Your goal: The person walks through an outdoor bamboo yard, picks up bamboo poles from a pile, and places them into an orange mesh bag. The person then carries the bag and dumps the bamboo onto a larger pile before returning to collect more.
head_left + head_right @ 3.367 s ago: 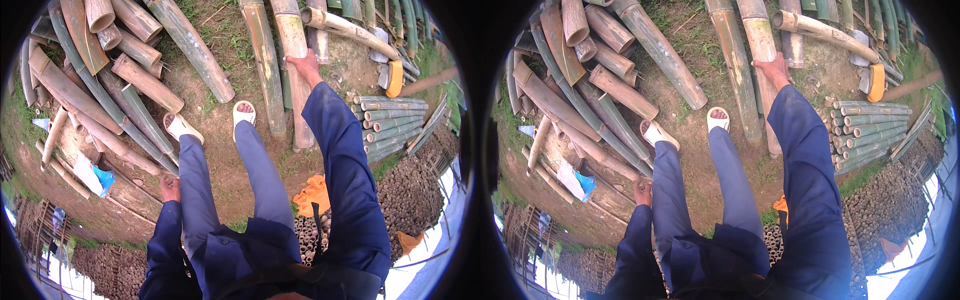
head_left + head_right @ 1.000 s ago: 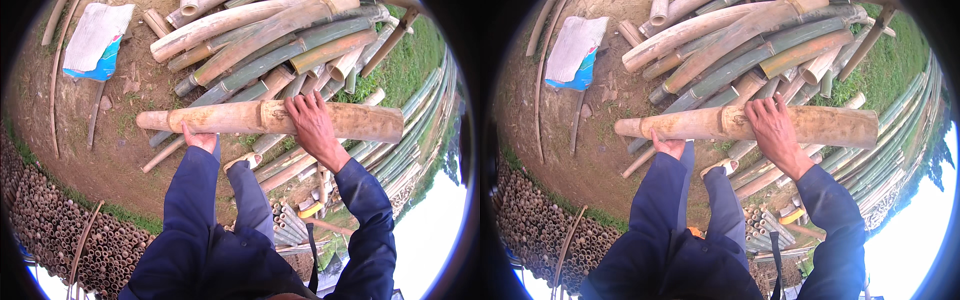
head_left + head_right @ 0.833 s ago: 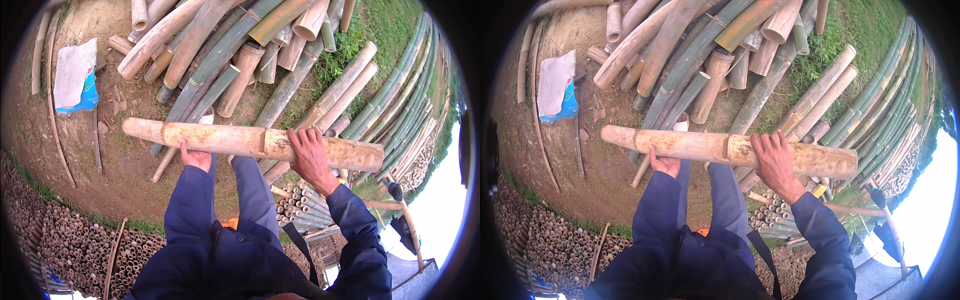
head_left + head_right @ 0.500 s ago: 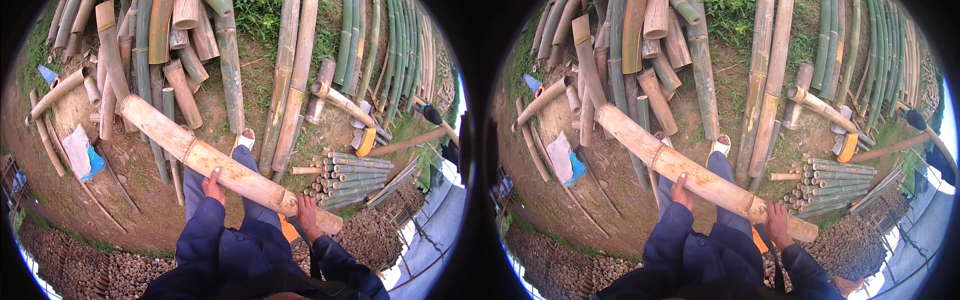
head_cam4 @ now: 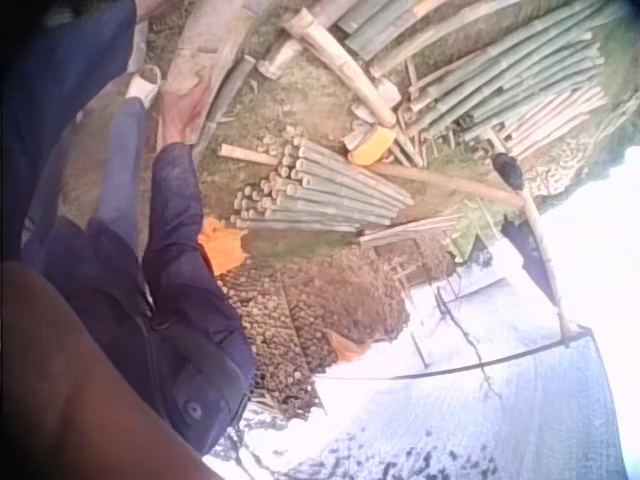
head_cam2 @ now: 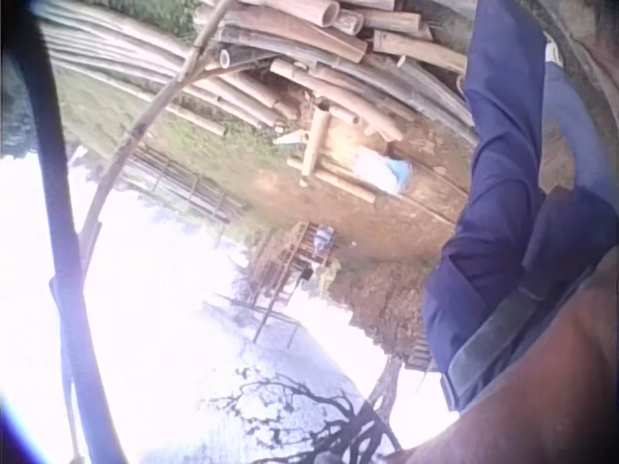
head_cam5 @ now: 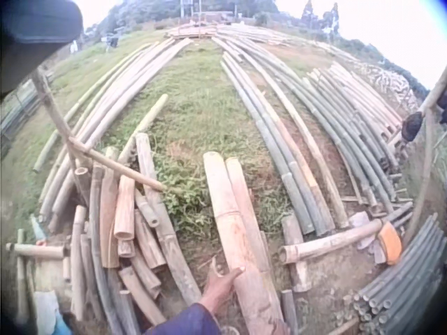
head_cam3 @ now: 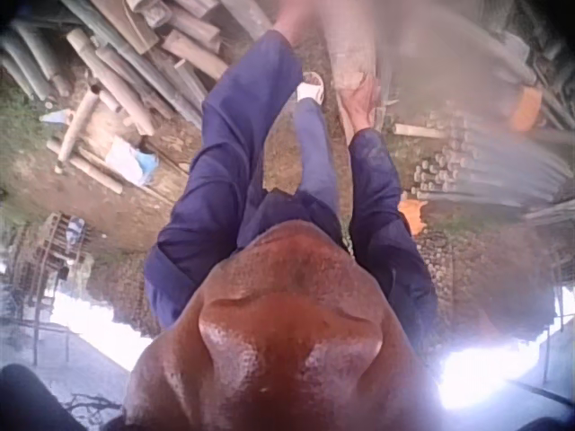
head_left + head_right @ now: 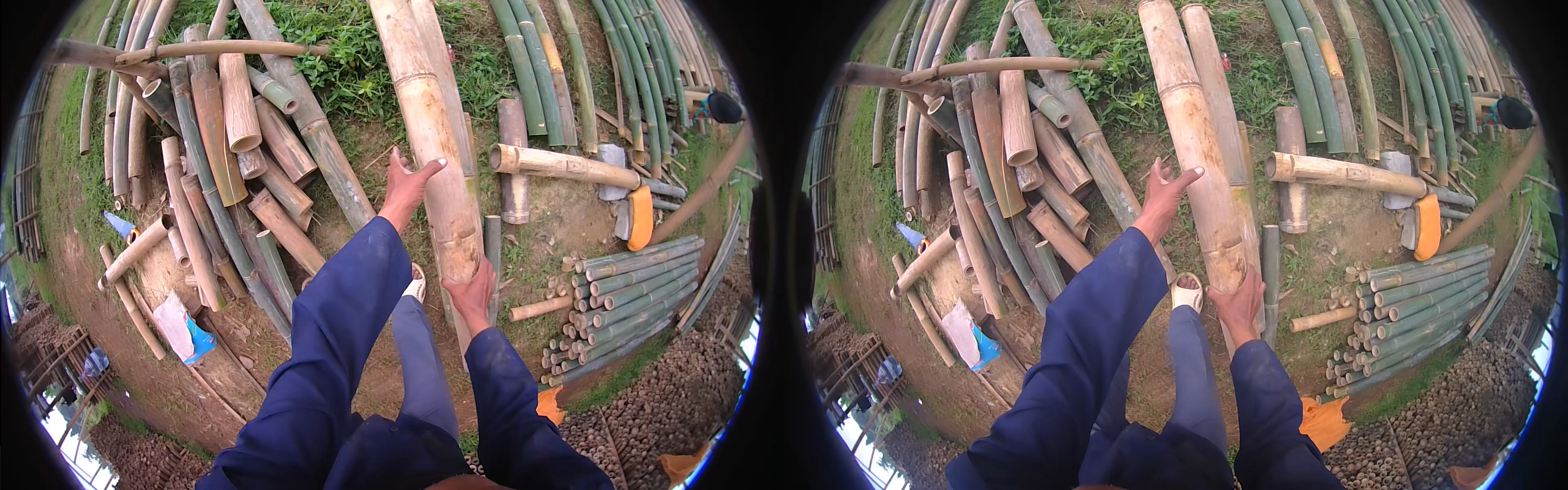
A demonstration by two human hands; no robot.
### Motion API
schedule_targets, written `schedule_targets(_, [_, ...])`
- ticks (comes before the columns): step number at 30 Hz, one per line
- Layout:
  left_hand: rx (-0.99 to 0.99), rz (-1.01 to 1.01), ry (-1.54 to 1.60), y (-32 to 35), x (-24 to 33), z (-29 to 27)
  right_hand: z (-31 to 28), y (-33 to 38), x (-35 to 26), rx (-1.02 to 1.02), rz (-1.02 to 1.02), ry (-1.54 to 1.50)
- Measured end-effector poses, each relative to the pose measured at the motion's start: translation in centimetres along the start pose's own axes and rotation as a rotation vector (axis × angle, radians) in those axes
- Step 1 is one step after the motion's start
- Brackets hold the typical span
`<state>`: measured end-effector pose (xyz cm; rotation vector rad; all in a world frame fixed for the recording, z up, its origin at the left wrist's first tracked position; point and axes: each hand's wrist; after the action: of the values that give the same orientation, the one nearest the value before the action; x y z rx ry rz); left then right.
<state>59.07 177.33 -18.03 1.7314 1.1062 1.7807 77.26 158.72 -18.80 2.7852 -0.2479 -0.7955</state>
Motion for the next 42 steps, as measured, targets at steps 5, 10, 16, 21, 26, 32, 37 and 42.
schedule_targets(5, [-0.094, 0.064, 0.017, 4.7, -6.4, -6.7, 3.3, -12.0, -1.7, -0.053, 0.126, 0.073])
schedule_targets(10, [0.087, -0.265, -0.171, 12.4, -21.3, -20.2, 4.5, -15.7, -0.6, -0.128, 0.262, 0.276])
schedule_targets(16, [0.286, -0.667, -0.312, 23.6, -35.6, -31.3, 7.4, -15.9, 1.6, -0.313, 0.264, 0.249])
schedule_targets(21, [0.209, -0.729, -0.187, 28.2, -38.7, -31.7, 8.3, -14.8, 0.5, -0.217, 0.13, 0.299])
schedule_targets(26, [0.201, -0.749, -0.265, 28.5, -36.8, -31.1, 11.4, -13.1, -8.1, -0.305, -0.257, 0.416])
schedule_targets(32, [0.216, -0.708, -0.058, 30.0, -36.4, -33.0, 20.3, -9.0, -25.6, -0.774, -0.511, 0.368])
schedule_targets(37, [0.323, -0.649, 0.215, 30.2, -38.8, -33.0, 26.8, -5.3, -39.8, -0.572, -0.998, 0.37])
schedule_targets(42, [0.475, -0.59, 0.708, 25.8, -41.4, -36.3, 30.4, -2.9, -48.1, -0.65, -1.153, 0.214])
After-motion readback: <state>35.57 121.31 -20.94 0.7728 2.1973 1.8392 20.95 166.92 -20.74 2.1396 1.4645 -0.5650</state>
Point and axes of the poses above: each hand's wrist, its own y-axis away from the middle knuckle, its own z-axis out of the palm, x = y × z, and after that the axes turned 10 degrees about -z, right-handed
